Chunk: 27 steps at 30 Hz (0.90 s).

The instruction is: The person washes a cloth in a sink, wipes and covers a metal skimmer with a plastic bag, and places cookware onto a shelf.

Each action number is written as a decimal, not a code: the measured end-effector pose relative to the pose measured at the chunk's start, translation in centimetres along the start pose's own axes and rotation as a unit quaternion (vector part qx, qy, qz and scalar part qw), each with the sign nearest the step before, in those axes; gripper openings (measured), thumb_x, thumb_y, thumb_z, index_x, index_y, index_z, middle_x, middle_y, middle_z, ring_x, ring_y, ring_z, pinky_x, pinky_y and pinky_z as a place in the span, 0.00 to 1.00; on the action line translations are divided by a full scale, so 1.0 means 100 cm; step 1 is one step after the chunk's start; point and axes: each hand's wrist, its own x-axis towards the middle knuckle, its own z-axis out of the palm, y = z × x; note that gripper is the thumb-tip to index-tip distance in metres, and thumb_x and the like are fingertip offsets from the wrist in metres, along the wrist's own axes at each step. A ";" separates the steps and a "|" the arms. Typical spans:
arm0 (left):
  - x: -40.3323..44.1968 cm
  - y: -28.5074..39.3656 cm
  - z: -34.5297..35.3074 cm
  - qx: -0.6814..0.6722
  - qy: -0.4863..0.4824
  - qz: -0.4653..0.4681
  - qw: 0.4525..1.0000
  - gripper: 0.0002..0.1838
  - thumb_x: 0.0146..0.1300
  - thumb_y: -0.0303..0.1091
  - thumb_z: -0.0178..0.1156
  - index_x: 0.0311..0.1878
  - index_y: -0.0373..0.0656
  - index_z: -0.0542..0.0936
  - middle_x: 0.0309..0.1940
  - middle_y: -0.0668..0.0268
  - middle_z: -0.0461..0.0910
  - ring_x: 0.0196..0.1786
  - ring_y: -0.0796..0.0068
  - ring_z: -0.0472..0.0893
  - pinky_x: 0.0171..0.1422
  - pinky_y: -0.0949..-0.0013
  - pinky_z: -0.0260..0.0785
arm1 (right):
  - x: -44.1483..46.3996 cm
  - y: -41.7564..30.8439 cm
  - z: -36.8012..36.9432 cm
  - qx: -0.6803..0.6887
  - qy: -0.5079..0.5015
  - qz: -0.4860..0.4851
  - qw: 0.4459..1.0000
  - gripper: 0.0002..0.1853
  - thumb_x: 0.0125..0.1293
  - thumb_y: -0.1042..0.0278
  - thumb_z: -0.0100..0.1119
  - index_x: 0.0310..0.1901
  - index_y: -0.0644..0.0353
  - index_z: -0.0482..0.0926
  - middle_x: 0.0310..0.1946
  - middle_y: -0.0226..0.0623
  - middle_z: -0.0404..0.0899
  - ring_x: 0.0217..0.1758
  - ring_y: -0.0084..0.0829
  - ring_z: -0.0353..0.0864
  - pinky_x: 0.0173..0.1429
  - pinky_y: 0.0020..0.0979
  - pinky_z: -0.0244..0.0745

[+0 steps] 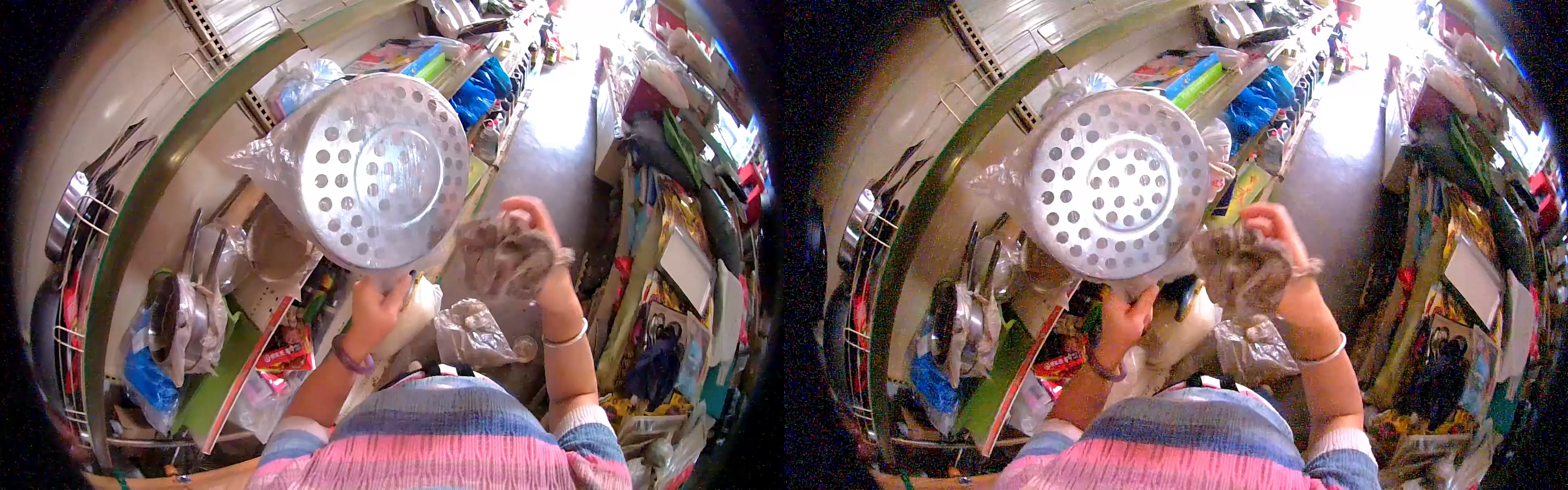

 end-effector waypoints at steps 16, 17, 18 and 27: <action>-0.010 0.007 0.014 -0.102 0.032 0.170 0.980 0.08 0.56 0.29 0.57 0.37 0.37 0.78 0.25 0.66 0.79 0.27 0.76 0.77 0.29 0.70 0.67 | 0.014 0.003 0.041 -0.416 -0.201 -0.423 0.779 0.25 0.50 0.69 0.52 0.54 0.47 0.73 0.63 0.35 0.63 0.62 0.37 0.64 0.68 0.45 0.53; -0.011 -0.004 0.010 -0.133 -0.005 0.089 0.987 0.07 0.56 0.29 0.57 0.37 0.36 0.78 0.21 0.68 0.78 0.23 0.78 0.75 0.26 0.71 0.65 | 0.013 0.012 0.031 -0.431 -0.187 -0.428 0.772 0.25 0.50 0.68 0.51 0.54 0.47 0.73 0.63 0.35 0.62 0.62 0.37 0.63 0.67 0.44 0.55; -0.013 -0.005 0.007 -0.123 -0.013 0.061 0.990 0.07 0.57 0.29 0.57 0.37 0.36 0.78 0.20 0.70 0.77 0.22 0.79 0.74 0.26 0.72 0.65 | 0.012 0.020 0.021 -0.446 -0.174 -0.433 0.764 0.24 0.51 0.68 0.51 0.54 0.48 0.73 0.63 0.34 0.62 0.62 0.37 0.63 0.67 0.42 0.57; -0.016 -0.004 0.005 -0.058 0.019 0.146 0.988 0.04 0.57 0.28 0.58 0.33 0.39 0.75 0.15 0.71 0.72 0.14 0.80 0.68 0.17 0.74 0.58 | 0.018 0.001 0.000 -0.177 0.205 -0.225 0.936 0.23 0.49 0.85 0.44 0.50 0.63 0.69 0.50 0.50 0.71 0.53 0.42 0.72 0.58 0.37 0.66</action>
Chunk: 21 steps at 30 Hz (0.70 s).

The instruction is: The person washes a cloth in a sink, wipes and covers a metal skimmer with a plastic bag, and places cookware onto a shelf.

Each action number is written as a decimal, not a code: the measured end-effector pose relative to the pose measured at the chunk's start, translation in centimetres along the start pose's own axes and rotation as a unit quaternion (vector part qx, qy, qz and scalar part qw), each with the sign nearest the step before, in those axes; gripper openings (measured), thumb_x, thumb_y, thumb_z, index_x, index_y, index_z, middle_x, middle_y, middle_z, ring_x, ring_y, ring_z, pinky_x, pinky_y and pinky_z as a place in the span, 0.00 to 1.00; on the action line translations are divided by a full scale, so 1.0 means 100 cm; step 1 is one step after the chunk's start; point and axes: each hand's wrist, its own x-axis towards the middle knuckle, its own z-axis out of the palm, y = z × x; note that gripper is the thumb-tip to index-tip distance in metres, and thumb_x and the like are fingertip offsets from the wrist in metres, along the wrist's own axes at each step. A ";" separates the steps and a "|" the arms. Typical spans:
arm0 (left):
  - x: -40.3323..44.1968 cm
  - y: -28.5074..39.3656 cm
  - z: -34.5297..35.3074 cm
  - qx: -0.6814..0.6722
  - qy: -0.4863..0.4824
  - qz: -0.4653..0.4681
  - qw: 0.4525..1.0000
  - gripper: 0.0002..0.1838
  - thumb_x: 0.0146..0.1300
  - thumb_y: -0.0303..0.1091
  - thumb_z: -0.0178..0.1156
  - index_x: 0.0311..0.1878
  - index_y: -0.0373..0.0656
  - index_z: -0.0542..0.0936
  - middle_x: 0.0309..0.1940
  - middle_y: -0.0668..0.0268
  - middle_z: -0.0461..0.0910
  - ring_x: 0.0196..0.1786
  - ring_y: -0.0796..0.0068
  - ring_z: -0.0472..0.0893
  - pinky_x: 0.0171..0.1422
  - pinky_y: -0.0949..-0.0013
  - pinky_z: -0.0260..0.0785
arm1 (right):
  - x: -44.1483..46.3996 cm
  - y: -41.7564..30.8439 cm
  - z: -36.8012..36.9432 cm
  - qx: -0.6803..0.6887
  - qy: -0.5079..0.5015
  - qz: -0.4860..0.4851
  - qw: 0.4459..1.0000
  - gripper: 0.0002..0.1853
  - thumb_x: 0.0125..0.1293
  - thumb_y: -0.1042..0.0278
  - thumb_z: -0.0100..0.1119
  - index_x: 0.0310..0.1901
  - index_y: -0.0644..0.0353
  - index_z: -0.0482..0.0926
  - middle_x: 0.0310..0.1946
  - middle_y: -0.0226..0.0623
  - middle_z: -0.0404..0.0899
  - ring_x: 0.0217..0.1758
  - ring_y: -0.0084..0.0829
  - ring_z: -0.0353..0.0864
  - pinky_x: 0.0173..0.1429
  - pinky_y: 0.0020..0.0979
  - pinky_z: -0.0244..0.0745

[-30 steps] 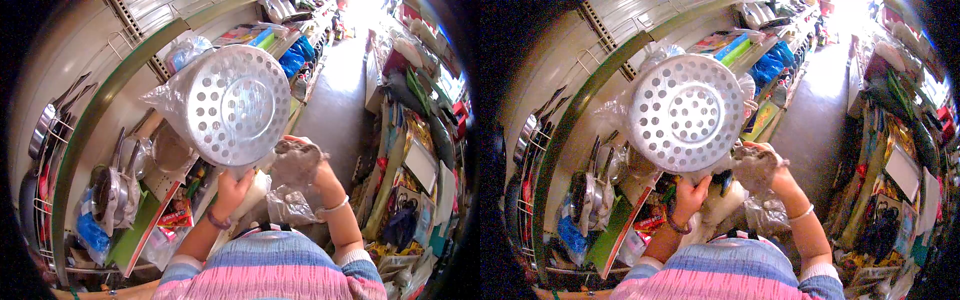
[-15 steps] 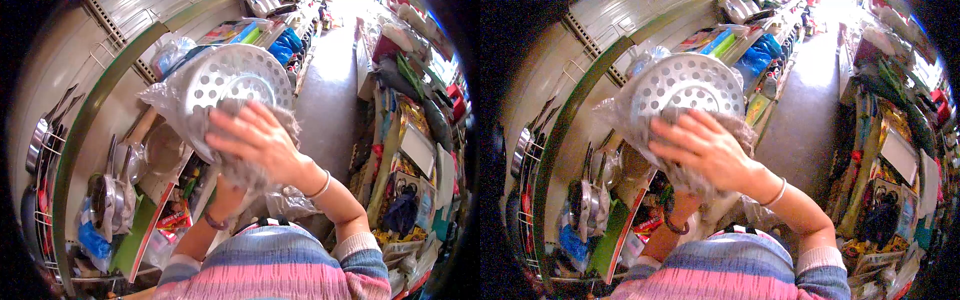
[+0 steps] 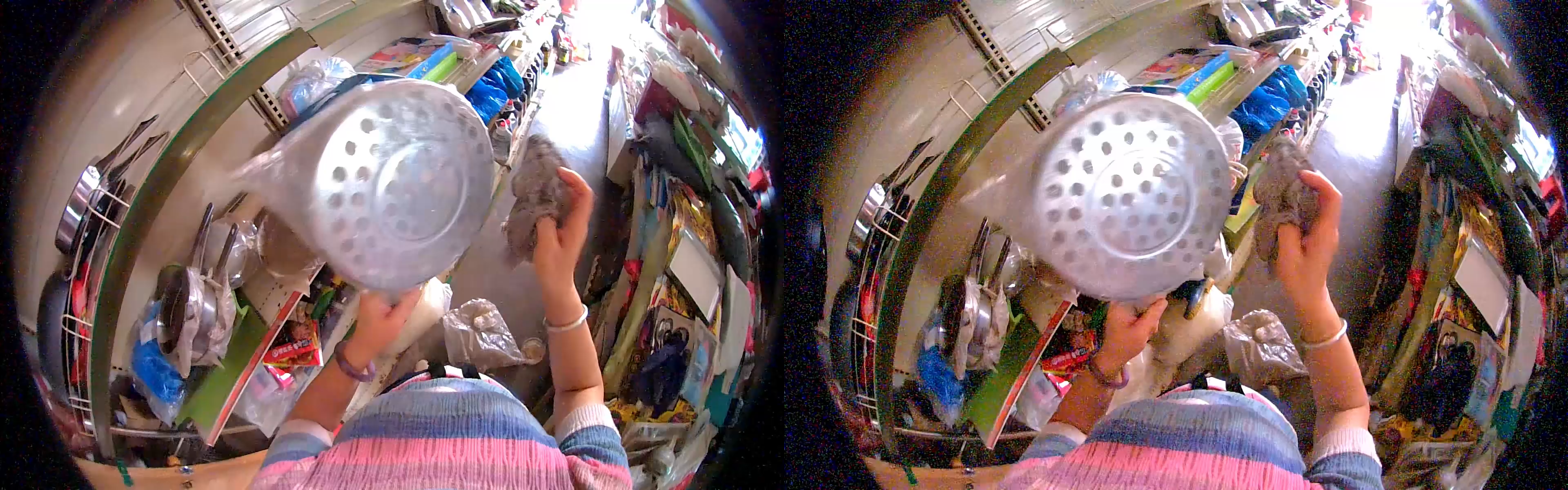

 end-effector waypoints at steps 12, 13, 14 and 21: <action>-0.009 -0.025 0.008 0.263 -0.054 0.048 0.962 0.06 0.51 0.29 0.58 0.32 0.38 0.77 0.25 0.50 0.76 0.29 0.47 0.76 0.31 0.54 0.67 | 0.025 -0.075 0.058 -0.168 -0.212 -0.393 0.879 0.16 0.49 0.63 0.50 0.39 0.56 0.78 0.51 0.37 0.75 0.50 0.37 0.73 0.64 0.46 0.59; -0.007 -0.022 0.002 0.274 -0.048 0.034 0.960 0.06 0.50 0.29 0.58 0.32 0.38 0.77 0.24 0.50 0.76 0.29 0.47 0.76 0.31 0.54 0.67 | 0.033 -0.074 0.054 -0.173 -0.233 -0.365 0.885 0.15 0.46 0.65 0.50 0.38 0.56 0.77 0.49 0.37 0.76 0.49 0.37 0.73 0.62 0.45 0.61; -0.006 -0.021 -0.003 0.285 -0.040 0.019 0.958 0.06 0.50 0.29 0.58 0.31 0.38 0.77 0.23 0.50 0.76 0.28 0.47 0.76 0.31 0.55 0.67 | 0.041 -0.072 0.050 -0.175 -0.256 -0.337 0.889 0.15 0.44 0.67 0.50 0.37 0.57 0.77 0.47 0.37 0.76 0.49 0.37 0.74 0.61 0.44 0.63; -0.015 -0.039 -0.012 0.198 -0.022 0.073 0.977 0.11 0.50 0.28 0.58 0.38 0.38 0.78 0.27 0.53 0.79 0.33 0.58 0.81 0.35 0.65 0.71 | 0.061 -0.018 0.027 0.082 -0.211 -0.036 0.973 0.15 0.56 0.72 0.44 0.44 0.66 0.74 0.39 0.43 0.77 0.41 0.39 0.76 0.52 0.33 0.69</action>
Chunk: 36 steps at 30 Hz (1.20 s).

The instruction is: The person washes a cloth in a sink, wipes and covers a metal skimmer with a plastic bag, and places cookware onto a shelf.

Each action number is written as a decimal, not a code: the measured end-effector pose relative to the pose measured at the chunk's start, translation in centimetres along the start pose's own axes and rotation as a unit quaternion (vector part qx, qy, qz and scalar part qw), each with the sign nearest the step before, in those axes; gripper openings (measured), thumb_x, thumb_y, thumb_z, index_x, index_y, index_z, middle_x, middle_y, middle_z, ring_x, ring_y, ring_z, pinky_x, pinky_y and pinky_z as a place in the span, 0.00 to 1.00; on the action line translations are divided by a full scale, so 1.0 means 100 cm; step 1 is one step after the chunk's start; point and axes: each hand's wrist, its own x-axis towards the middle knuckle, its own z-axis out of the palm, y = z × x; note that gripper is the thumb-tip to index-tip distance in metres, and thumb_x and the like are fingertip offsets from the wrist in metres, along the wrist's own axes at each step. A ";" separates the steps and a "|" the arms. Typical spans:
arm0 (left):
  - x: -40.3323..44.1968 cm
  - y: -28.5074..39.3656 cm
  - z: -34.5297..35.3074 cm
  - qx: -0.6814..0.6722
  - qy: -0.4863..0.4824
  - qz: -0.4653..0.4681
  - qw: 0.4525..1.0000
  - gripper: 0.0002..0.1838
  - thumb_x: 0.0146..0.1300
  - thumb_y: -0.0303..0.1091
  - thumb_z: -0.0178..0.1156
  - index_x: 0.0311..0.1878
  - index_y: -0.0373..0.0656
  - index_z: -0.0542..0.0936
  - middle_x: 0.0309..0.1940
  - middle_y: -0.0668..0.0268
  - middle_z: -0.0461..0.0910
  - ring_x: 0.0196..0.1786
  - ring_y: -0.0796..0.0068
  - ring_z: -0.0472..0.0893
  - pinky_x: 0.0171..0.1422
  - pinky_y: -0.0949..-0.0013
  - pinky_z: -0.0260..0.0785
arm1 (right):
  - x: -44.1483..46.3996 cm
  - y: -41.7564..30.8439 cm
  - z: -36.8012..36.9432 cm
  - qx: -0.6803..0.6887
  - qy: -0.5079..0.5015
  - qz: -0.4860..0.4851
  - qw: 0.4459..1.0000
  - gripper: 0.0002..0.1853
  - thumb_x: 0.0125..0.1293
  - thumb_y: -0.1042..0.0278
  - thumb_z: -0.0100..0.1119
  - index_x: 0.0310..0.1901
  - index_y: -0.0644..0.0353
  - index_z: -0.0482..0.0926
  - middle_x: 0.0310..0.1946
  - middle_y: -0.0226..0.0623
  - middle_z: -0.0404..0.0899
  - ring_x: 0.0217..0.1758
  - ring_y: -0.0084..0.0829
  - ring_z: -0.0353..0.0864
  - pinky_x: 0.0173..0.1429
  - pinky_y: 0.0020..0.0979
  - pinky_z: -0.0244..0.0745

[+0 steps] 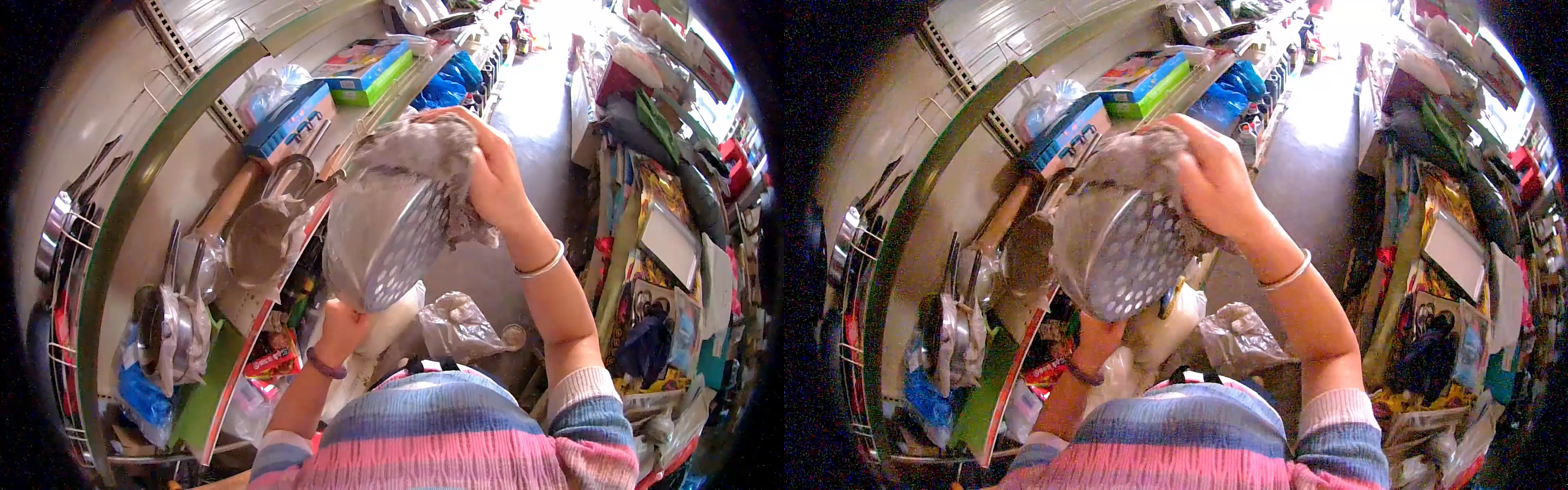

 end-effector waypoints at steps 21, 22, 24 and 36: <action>0.048 0.033 0.020 -0.258 -0.014 -0.093 0.961 0.20 0.60 0.32 0.50 0.55 0.36 0.67 0.50 0.49 0.73 0.52 0.56 0.75 0.52 0.63 0.67 | -0.111 0.009 0.113 0.222 0.099 0.248 0.938 0.21 0.57 0.73 0.52 0.53 0.69 0.68 0.50 0.44 0.74 0.55 0.35 0.71 0.60 0.33 0.63; 0.049 0.040 0.018 -0.191 -0.027 -0.088 0.977 0.22 0.58 0.32 0.52 0.55 0.35 0.67 0.50 0.47 0.71 0.52 0.53 0.74 0.52 0.61 0.67 | -0.106 0.013 0.111 0.256 0.104 0.267 0.923 0.20 0.56 0.75 0.53 0.52 0.69 0.69 0.49 0.44 0.74 0.54 0.35 0.72 0.59 0.32 0.64; 0.052 0.058 0.012 -0.054 -0.051 -0.075 0.994 0.26 0.54 0.33 0.56 0.55 0.34 0.65 0.51 0.43 0.68 0.51 0.47 0.72 0.52 0.59 0.66 | -0.094 0.009 0.100 0.307 0.093 0.304 0.897 0.18 0.58 0.74 0.52 0.50 0.67 0.69 0.42 0.34 0.75 0.43 0.24 0.74 0.47 0.26 0.70; 0.045 0.071 0.010 0.061 0.169 0.146 0.973 0.21 0.62 0.42 0.48 0.50 0.33 0.68 0.37 0.48 0.72 0.38 0.49 0.72 0.41 0.56 0.64 | -0.101 0.024 0.097 0.497 0.131 0.313 0.799 0.19 0.61 0.69 0.54 0.53 0.62 0.67 0.45 0.37 0.75 0.45 0.30 0.76 0.50 0.31 0.73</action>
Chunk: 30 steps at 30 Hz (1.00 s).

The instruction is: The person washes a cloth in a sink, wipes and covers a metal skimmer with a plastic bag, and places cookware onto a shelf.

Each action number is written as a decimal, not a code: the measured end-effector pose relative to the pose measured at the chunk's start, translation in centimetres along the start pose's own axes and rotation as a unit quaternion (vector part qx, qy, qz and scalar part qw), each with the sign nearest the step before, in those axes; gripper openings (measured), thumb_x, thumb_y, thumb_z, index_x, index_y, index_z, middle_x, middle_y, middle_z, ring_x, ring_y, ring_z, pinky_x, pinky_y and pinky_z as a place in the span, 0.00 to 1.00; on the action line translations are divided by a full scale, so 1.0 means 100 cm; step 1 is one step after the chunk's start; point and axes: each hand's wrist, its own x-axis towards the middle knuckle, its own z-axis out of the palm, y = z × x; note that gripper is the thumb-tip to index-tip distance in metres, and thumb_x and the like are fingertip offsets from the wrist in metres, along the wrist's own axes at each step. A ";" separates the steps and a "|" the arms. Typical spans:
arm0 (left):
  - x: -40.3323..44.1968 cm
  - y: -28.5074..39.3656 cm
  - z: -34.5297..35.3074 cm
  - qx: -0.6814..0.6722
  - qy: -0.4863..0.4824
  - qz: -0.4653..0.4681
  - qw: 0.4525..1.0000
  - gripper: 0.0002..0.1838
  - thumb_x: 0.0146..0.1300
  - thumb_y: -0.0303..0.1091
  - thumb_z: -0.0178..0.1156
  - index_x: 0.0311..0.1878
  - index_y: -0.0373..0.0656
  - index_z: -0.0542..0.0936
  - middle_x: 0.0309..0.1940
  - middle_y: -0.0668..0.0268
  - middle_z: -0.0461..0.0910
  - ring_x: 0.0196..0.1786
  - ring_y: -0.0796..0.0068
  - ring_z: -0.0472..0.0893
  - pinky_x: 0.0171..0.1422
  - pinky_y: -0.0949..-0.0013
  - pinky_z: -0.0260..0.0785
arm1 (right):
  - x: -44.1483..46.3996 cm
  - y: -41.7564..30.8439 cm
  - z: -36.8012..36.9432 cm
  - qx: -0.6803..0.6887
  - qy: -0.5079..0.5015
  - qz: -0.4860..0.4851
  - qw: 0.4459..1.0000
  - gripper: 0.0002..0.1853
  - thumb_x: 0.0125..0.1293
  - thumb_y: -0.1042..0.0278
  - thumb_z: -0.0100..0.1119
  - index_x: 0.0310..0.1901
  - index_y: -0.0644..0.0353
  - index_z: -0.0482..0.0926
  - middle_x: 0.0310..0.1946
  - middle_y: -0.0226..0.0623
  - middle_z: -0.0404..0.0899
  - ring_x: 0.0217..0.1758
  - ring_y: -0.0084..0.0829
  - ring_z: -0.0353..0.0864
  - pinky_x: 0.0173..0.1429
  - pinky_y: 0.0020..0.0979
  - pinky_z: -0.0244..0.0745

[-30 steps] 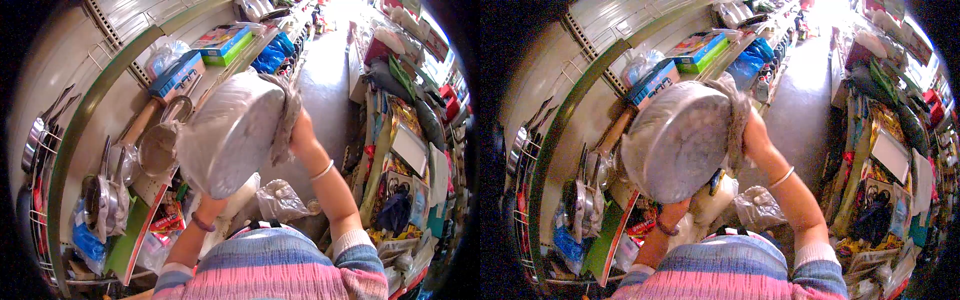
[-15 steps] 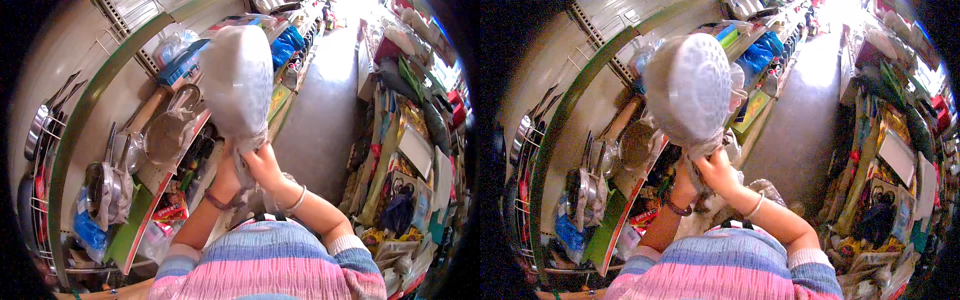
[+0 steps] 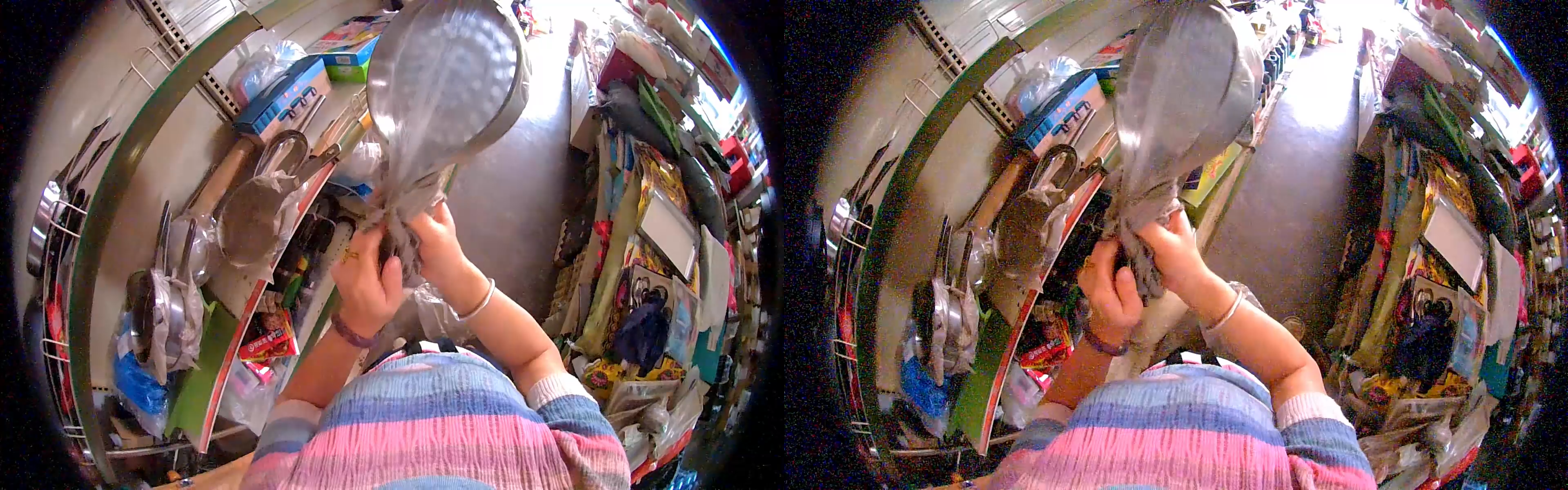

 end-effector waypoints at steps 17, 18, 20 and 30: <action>0.027 -0.017 0.024 -0.149 0.100 -0.089 0.980 0.22 0.65 0.41 0.46 0.56 0.35 0.68 0.54 0.52 0.68 0.57 0.58 0.68 0.62 0.61 0.57 | -0.022 0.032 -0.019 -0.238 -0.010 0.005 0.971 0.22 0.57 0.71 0.54 0.54 0.66 0.68 0.53 0.43 0.69 0.58 0.38 0.66 0.63 0.36 0.59; 0.025 -0.018 0.022 -0.124 0.056 -0.098 0.986 0.19 0.65 0.38 0.46 0.55 0.35 0.70 0.53 0.53 0.71 0.56 0.60 0.70 0.61 0.63 0.59 | -0.021 0.029 -0.025 -0.415 -0.032 -0.070 0.907 0.23 0.55 0.69 0.55 0.53 0.67 0.69 0.54 0.47 0.67 0.59 0.43 0.63 0.65 0.38 0.56; 0.021 -0.015 0.019 -0.133 -0.025 -0.154 0.979 0.16 0.67 0.33 0.44 0.51 0.36 0.74 0.50 0.58 0.75 0.52 0.67 0.74 0.59 0.67 0.62 | -0.020 0.021 -0.038 -0.708 -0.072 -0.210 0.670 0.25 0.52 0.65 0.56 0.51 0.70 0.69 0.57 0.56 0.61 0.61 0.53 0.57 0.67 0.42 0.50; 0.009 -0.026 0.035 -0.418 0.062 -0.332 0.843 0.18 0.64 0.33 0.53 0.53 0.32 0.72 0.43 0.62 0.77 0.44 0.74 0.75 0.50 0.74 0.67 | -0.019 -0.049 0.000 -0.759 -0.229 -0.169 0.586 0.25 0.45 0.54 0.61 0.31 0.76 0.77 0.55 0.59 0.59 0.60 0.56 0.56 0.65 0.44 0.53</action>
